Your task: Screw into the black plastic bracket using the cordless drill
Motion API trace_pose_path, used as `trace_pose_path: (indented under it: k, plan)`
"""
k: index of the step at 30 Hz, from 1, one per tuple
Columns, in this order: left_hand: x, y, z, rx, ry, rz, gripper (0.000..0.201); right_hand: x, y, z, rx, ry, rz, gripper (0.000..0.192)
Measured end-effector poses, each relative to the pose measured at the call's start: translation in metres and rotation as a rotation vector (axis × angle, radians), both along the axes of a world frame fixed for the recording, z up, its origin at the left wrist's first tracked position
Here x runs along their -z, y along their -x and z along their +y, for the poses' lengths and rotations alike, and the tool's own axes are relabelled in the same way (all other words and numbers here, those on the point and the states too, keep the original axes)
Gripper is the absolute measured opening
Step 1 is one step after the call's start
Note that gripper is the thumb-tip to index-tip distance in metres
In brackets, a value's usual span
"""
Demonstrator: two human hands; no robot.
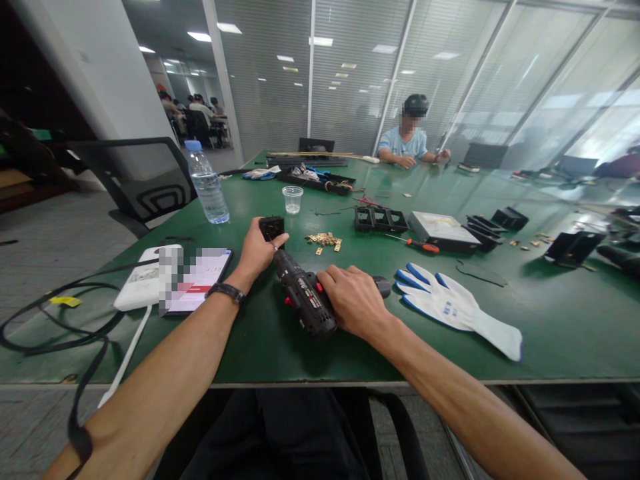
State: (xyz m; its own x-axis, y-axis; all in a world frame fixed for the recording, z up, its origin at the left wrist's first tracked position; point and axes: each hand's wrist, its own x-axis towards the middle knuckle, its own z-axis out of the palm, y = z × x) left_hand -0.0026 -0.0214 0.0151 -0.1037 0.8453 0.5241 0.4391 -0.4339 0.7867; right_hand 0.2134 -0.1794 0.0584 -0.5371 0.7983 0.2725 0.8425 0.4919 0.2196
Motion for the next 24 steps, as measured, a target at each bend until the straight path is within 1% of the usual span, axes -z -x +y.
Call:
trace_pose_path:
  k: [6,16,24]
  plan:
    - [-0.0010,-0.0003,-0.0008,-0.005,-0.006,0.011,0.053,0.0001,0.0005,0.0004,-0.002,-0.001,0.007,0.027]
    - [0.0025,0.0009,0.0030,0.006,-0.008,-0.007,0.054,0.0016,0.0005,0.0012,0.001,0.004,0.006,0.026]
    - [0.0021,0.0001,0.0021,0.001,-0.009,-0.012,0.055,0.0015,0.0004,0.0006,0.009,0.005,0.001,0.026]
